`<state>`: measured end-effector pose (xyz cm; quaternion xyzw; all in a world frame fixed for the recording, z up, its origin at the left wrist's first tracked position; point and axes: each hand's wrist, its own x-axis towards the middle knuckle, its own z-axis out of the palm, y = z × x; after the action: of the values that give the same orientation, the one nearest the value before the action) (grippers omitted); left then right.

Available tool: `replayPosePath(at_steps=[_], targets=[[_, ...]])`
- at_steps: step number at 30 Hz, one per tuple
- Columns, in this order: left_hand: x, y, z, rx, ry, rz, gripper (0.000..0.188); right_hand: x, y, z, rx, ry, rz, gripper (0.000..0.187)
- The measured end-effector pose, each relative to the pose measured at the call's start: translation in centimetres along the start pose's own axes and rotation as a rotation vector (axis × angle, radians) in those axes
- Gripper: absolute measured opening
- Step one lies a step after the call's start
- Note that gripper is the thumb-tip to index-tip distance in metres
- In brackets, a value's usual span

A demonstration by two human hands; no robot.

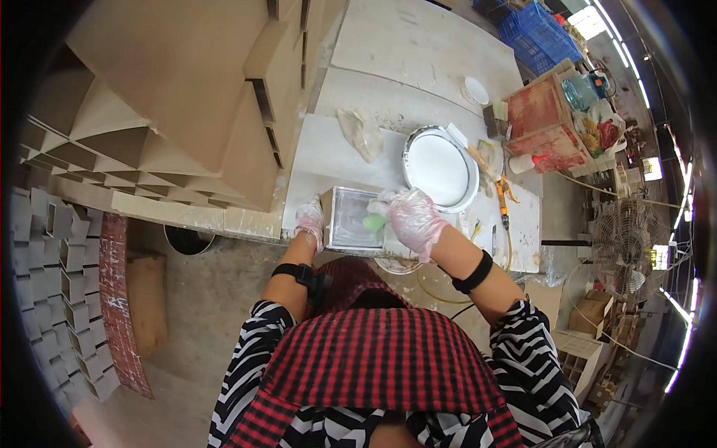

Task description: The person picks up a box from a stack, applies a white substance to its interior edges using a sponge, and places the box onto a pallet.

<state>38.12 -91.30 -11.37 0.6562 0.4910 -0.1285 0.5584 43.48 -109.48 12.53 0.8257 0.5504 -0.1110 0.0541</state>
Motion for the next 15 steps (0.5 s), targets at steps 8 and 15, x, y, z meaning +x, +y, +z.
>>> replayPosePath(at_steps=[8, 15], targets=[[0.3, -0.3, 0.2, 0.068, 0.047, 0.076, 0.058, 3.0, -0.6, 0.8, -0.095, -0.254, 0.293, 0.042], [-2.5, 1.9, -1.3, 0.373, 0.035, 0.286, 0.053, 4.3, -0.5, -0.7, -0.124, -0.415, 0.305, 0.019]])
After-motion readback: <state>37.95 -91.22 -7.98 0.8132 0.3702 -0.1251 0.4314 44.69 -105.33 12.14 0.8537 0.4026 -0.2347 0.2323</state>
